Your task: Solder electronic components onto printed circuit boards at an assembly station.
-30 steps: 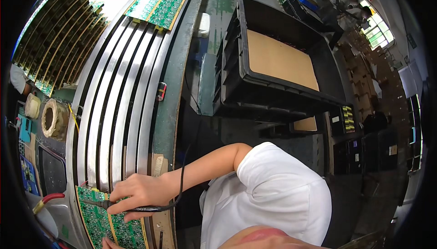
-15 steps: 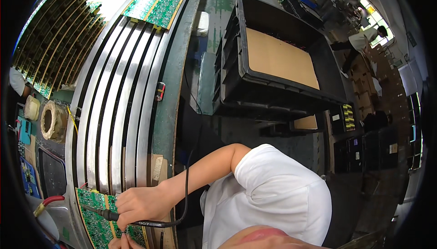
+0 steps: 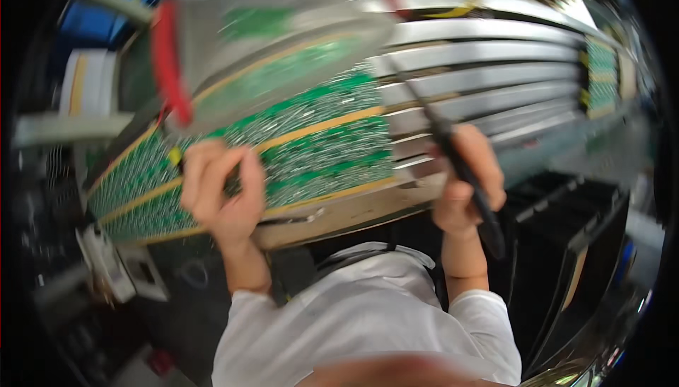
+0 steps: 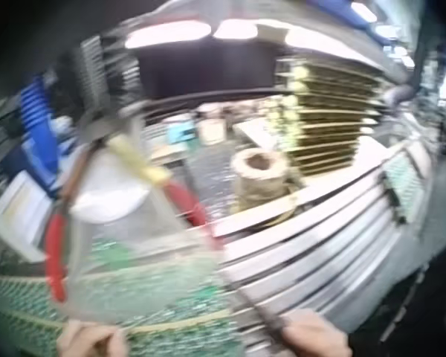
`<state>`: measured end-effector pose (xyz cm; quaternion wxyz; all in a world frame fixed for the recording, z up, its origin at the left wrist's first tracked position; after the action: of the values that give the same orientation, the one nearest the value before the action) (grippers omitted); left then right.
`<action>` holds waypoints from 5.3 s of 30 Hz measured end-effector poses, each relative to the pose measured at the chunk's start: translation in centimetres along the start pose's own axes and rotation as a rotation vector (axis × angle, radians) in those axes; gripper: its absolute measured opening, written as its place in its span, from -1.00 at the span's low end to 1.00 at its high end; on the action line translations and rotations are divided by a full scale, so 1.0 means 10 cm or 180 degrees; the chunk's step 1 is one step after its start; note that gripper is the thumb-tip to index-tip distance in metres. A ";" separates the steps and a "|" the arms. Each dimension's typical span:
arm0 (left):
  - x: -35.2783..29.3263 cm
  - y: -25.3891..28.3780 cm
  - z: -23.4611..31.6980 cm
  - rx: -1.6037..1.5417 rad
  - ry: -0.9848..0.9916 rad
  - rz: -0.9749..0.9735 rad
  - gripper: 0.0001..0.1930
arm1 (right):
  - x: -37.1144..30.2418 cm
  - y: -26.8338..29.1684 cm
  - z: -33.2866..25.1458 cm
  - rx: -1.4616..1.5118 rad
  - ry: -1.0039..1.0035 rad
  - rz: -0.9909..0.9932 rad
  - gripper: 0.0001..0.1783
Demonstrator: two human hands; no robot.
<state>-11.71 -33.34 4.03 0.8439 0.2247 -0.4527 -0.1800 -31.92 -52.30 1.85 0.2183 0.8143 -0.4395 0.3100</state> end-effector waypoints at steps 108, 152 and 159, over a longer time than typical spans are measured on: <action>0.33 -0.19 0.09 0.0090 -0.0178 0.0349 -0.77 | 0.28 -0.42 0.12 -0.0277 -0.0677 -0.0481 -0.60; 0.25 -0.23 0.08 0.0314 -0.0064 0.0319 -0.78 | 0.12 0.34 0.12 0.0433 0.0590 -0.0204 -0.64; 0.23 -0.27 0.21 0.0437 -0.0136 -0.0062 -0.75 | 0.89 0.71 0.48 -0.0662 -0.0087 0.0875 -0.55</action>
<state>-12.53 -37.21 5.10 0.8149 0.2825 -0.4797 -0.1616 -32.72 -64.18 5.19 0.2510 0.7236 -0.5794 0.2787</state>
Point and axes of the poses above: each hand's wrist, its own x-axis towards the middle knuckle, its own y-axis out of the back of the hand, z = x × y, the point moved 6 cm from there along x, towards the middle knuckle, and after that the axes turned 1 degree about z, right-handed, at the moved point
